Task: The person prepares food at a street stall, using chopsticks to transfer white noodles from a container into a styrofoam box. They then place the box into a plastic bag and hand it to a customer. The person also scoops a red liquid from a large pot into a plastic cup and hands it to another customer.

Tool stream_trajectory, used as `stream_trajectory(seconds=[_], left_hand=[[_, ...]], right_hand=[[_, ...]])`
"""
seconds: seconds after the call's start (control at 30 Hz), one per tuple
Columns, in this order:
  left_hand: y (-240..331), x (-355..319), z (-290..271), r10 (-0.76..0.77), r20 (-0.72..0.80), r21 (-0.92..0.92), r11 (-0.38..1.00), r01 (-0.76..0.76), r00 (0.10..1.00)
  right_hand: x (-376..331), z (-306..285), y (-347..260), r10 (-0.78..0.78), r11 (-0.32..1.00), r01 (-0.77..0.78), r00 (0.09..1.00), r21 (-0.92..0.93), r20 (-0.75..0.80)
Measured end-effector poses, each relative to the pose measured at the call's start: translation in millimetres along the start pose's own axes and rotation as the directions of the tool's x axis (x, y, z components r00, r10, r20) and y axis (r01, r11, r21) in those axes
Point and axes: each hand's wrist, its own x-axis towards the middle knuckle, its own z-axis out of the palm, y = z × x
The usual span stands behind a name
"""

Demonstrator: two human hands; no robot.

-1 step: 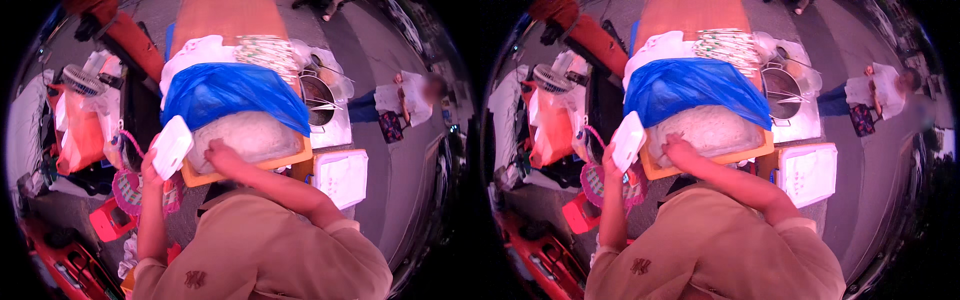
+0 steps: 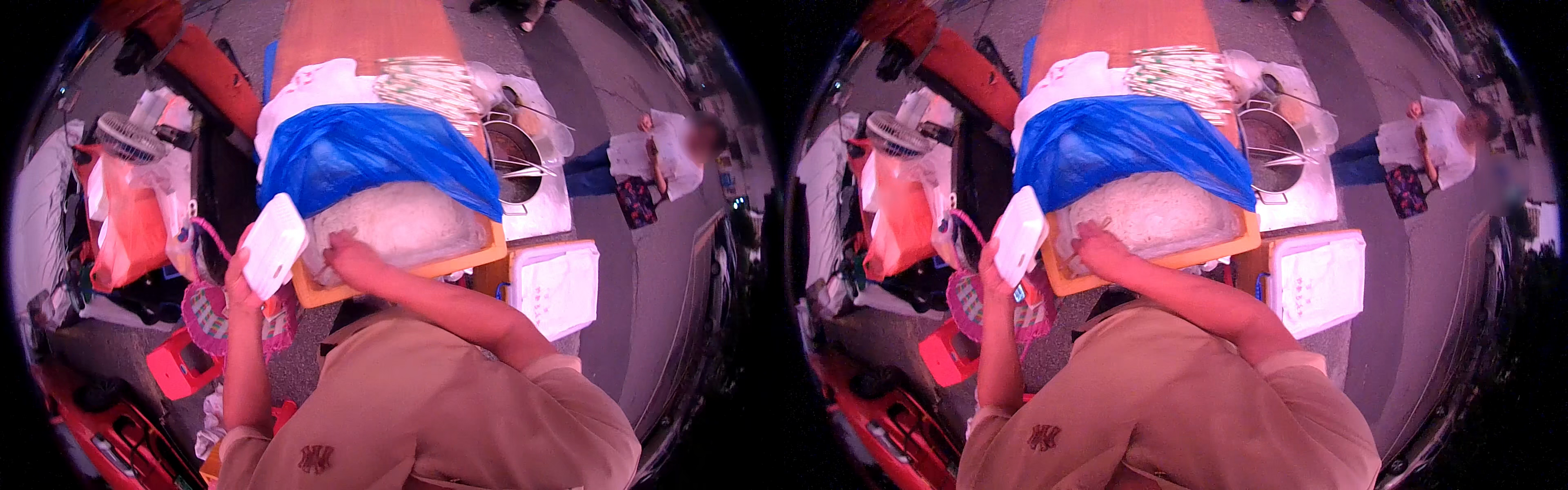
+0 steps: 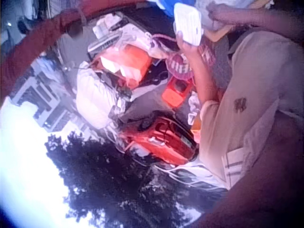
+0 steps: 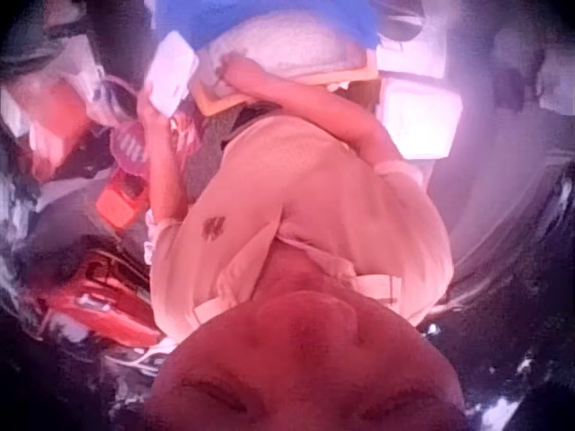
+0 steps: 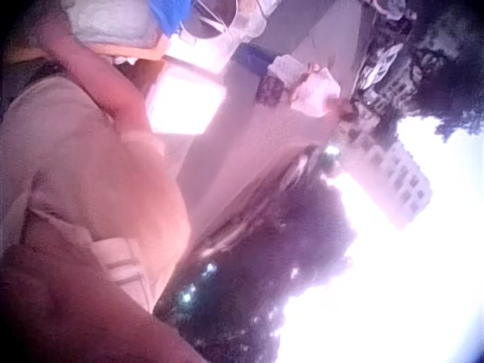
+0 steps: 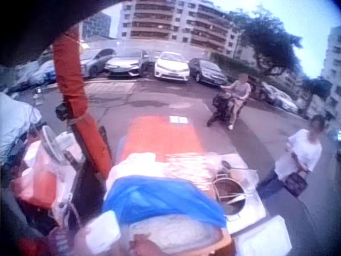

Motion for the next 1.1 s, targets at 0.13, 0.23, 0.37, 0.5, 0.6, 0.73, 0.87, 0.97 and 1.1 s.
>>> stream_trajectory(seconds=[0.13,0.23,0.37,0.5,0.6,0.73,0.87,0.97,1.1], left_hand=[[8.7,-16.7,0.2,0.003,-0.042,0.002,1.000,-0.003,0.999],[7.3,-23.6,5.0,0.045,-0.076,0.025,0.999,-0.044,0.996],[0.7,-9.9,16.5,0.040,-0.105,0.050,0.998,-0.035,0.994],[-3.9,28.9,50.2,0.065,-0.067,0.143,0.988,-0.055,0.996],[3.8,52.2,51.5,0.165,-0.102,0.148,0.978,-0.149,0.981],[-10.9,84.4,90.6,0.149,-0.068,0.112,0.984,-0.141,0.987],[-69.9,113.2,131.7,0.028,-0.119,0.287,0.958,0.007,0.992],[-133.5,127.8,165.6,-0.102,-0.122,0.271,0.953,0.132,0.987],[-200.0,134.3,211.3,-0.217,-0.139,0.262,0.933,0.247,0.966]], right_hand=[[8.0,-4.1,-1.5,-0.057,0.994,0.046,0.992,0.102,0.114],[-3.0,-53.1,22.8,-0.034,0.999,0.031,0.970,-0.018,-0.242],[-8.8,-129.0,109.8,0.080,0.920,-0.301,0.772,-0.252,-0.630],[-62.4,-137.9,180.4,0.249,0.967,-0.254,0.943,0.003,-0.221],[-143.3,-165.7,163.7,0.066,0.998,-0.059,0.962,0.036,-0.264],[-287.1,-176.2,186.5,0.148,0.969,-0.146,0.989,0.198,0.005],[-392.1,-133.7,273.4,0.554,0.611,-0.561,0.807,0.558,0.205],[-383.8,-97.6,386.9,0.910,0.190,-0.623,0.402,0.759,0.102],[-319.8,-97.7,524.3,0.972,0.234,-0.563,0.144,0.793,-0.185]])
